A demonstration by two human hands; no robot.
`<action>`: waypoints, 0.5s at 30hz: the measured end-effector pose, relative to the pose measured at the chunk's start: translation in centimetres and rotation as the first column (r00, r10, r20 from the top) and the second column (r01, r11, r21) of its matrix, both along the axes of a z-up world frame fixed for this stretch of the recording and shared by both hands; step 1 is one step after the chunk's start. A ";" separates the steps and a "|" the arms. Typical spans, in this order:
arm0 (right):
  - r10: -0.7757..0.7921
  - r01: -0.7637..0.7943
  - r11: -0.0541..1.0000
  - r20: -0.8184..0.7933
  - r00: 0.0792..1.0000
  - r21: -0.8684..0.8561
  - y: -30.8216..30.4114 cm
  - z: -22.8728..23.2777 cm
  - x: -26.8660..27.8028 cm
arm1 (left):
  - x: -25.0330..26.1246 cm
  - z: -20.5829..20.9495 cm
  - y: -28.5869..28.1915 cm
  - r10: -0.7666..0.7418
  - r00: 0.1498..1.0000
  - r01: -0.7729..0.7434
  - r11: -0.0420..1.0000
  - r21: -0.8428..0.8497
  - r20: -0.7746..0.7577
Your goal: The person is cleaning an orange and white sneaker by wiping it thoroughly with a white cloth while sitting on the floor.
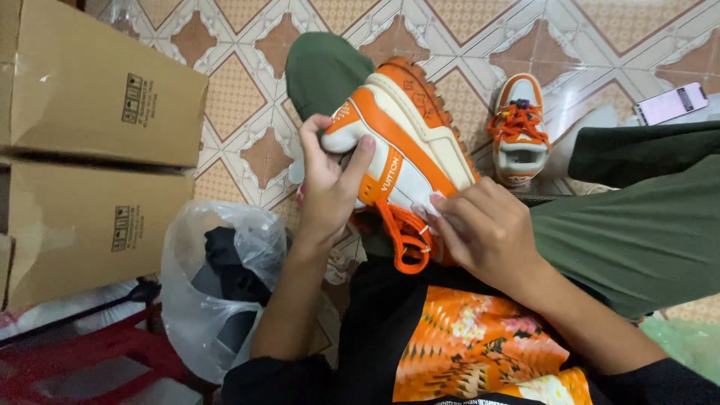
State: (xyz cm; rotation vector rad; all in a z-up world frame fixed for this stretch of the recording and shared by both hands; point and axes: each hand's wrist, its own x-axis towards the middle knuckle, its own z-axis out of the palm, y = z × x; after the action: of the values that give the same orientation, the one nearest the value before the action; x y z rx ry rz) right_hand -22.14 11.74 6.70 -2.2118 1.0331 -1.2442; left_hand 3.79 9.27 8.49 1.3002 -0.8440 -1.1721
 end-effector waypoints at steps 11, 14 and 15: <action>0.020 -0.054 0.976 -0.159 0.987 -0.212 -8.7 3.0 2.9 | 2.0 -2.5 -2.7 -0.229 0.971 0.232 0.972 -0.045 0.066; 0.069 -0.095 0.984 -0.168 0.983 -0.150 -9.6 2.6 2.6 | 2.8 -2.7 -2.9 -0.229 0.973 0.230 0.973 -0.017 0.035; 0.097 -0.115 0.990 -0.197 0.976 -0.087 -9.6 2.4 2.4 | 3.1 -2.9 -2.9 -0.214 0.977 0.214 0.977 0.016 -0.010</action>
State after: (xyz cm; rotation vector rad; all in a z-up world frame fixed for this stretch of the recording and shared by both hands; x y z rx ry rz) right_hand -19.73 2.16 9.12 -2.4678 0.9267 -1.0720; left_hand 6.93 6.39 5.61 1.2396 -0.9883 -1.3555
